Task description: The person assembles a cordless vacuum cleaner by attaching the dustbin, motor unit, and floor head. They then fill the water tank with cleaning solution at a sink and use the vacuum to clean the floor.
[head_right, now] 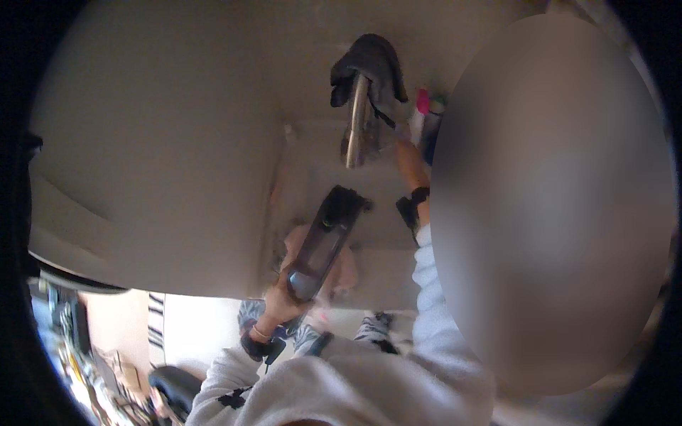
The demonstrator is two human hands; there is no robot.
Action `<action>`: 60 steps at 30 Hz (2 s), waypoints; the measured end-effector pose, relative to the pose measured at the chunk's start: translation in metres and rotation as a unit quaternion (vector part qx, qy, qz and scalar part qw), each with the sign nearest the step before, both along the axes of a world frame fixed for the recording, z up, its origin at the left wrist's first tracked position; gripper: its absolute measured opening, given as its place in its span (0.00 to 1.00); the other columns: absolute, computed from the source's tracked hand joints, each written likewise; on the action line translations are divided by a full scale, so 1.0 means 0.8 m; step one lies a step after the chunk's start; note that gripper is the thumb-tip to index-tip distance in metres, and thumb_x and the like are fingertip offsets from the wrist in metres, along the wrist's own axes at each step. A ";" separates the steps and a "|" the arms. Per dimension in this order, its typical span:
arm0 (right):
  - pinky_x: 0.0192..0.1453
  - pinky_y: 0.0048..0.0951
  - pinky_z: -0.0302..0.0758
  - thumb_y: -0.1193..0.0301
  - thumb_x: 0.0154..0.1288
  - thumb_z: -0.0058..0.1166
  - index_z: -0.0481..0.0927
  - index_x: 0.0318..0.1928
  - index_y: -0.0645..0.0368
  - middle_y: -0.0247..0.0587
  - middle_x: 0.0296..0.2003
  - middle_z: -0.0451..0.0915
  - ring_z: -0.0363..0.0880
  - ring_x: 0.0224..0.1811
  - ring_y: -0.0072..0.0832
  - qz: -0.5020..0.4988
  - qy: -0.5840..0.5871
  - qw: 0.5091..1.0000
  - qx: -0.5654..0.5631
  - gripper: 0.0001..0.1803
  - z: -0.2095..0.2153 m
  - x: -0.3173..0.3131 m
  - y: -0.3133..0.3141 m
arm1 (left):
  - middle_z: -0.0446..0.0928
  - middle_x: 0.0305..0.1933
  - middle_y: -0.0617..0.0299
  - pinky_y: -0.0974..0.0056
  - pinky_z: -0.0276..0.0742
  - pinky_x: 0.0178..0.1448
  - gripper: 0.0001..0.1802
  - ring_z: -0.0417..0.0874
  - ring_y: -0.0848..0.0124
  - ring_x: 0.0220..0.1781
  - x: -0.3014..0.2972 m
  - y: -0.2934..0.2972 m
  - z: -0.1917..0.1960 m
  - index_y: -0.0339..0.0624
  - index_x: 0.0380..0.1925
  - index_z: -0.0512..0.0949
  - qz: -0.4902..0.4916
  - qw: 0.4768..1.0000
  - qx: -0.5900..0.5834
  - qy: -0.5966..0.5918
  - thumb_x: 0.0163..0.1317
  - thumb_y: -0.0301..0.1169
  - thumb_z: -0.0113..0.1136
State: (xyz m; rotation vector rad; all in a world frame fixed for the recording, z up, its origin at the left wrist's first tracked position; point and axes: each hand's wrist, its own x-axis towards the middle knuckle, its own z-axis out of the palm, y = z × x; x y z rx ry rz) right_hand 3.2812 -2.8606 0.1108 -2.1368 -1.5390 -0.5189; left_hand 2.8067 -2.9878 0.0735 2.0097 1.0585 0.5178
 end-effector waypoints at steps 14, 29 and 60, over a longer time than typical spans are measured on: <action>0.39 0.40 0.81 0.71 0.60 0.55 0.85 0.28 0.54 0.45 0.33 0.83 0.84 0.38 0.42 0.134 -0.128 0.978 -0.100 0.07 -0.168 0.005 0.044 | 0.75 0.55 0.39 0.48 0.75 0.58 0.57 0.78 0.43 0.56 0.068 -0.031 -0.069 0.42 0.68 0.58 0.094 0.991 0.077 0.064 0.36 0.45 0.76; 0.49 0.46 0.80 0.67 0.65 0.52 0.86 0.39 0.60 0.57 0.40 0.83 0.83 0.45 0.52 0.098 0.010 0.984 -0.147 0.13 -0.178 -0.013 0.056 | 0.74 0.57 0.40 0.50 0.73 0.61 0.57 0.76 0.46 0.60 0.098 0.010 -0.033 0.43 0.68 0.59 0.098 0.991 0.060 0.064 0.35 0.45 0.75; 0.44 0.43 0.82 0.70 0.64 0.52 0.86 0.39 0.57 0.54 0.38 0.84 0.84 0.43 0.46 0.085 -0.007 0.982 -0.166 0.10 -0.154 -0.013 0.032 | 0.75 0.55 0.39 0.50 0.73 0.60 0.55 0.78 0.44 0.56 0.108 -0.004 -0.085 0.43 0.68 0.59 0.116 0.992 0.004 0.047 0.35 0.42 0.73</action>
